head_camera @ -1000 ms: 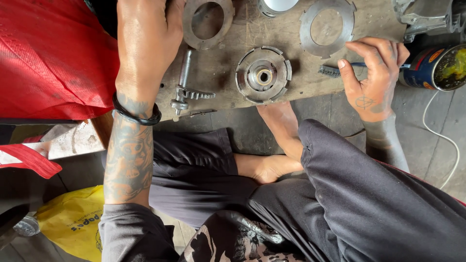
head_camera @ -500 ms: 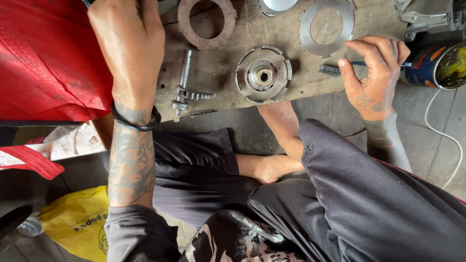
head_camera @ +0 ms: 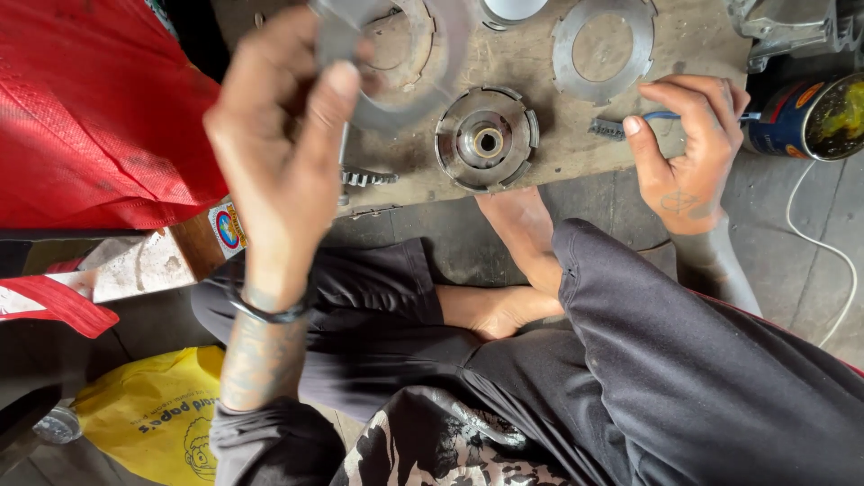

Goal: Cleaning and inspecting motorcycle clutch plates and hub using a brush

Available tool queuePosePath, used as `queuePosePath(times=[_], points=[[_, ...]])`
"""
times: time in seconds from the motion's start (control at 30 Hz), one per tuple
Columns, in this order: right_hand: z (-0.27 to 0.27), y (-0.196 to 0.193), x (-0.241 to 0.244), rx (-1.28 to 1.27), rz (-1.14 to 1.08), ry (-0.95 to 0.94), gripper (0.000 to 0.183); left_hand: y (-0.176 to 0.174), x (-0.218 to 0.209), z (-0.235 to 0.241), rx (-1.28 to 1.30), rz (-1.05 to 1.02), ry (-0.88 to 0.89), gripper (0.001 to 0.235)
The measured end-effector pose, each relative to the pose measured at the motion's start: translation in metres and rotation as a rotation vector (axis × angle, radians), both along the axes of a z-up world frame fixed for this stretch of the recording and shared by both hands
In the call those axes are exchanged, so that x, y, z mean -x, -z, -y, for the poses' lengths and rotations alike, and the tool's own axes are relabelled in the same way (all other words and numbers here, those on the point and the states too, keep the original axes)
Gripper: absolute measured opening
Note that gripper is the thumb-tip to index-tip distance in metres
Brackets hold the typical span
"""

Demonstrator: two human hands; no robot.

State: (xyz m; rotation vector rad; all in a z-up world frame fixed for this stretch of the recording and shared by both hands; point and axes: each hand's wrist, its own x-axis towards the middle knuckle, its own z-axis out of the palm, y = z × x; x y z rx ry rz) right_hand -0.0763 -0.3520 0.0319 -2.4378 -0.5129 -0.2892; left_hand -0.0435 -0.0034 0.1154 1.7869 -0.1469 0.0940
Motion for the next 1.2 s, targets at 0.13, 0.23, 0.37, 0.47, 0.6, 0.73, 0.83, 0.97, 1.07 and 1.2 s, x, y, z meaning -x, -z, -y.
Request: queuePosePath(times=[0.13,0.23,0.37,0.47,0.6,0.73,0.83,0.97,1.07,1.2], points=[[-0.018,-0.012,0.01,-0.32,-0.215,-0.011,0.028,0.024,0.036,0.024,0.033,-0.236,0.01,0.035],[-0.022,-0.005,0.02,-0.502,-0.48,-0.047,0.043,0.044,0.056,0.045,0.281,-0.346,0.146,0.038],[-0.032,0.015,0.028,-0.623,-0.408,-0.123,0.034,0.072,0.074,0.065,0.368,-0.271,0.04,0.031],[-0.033,0.015,0.033,-0.701,-0.631,-0.058,0.039,0.081,0.08,0.063,0.398,-0.291,0.039,0.036],[-0.03,0.021,0.028,-0.766,-0.762,0.012,0.037,0.091,0.083,0.056,0.388,-0.322,0.099,0.044],[-0.028,0.031,0.021,-0.788,-0.813,0.044,0.035,0.093,0.085,0.049,0.301,-0.316,0.135,0.051],[-0.032,0.033,0.017,-0.803,-0.795,0.112,0.035,0.099,0.086,0.046,0.253,-0.291,0.147,0.053],[-0.039,0.035,0.016,-0.811,-0.794,0.135,0.034,0.102,0.088,0.043,0.267,-0.304,0.13,0.05],[-0.043,0.038,0.015,-0.851,-0.796,0.157,0.034,0.106,0.088,0.042,0.298,-0.289,0.125,0.048],[-0.046,0.043,0.017,-0.911,-0.839,0.193,0.034,0.108,0.088,0.041,0.32,-0.281,0.106,0.049]])
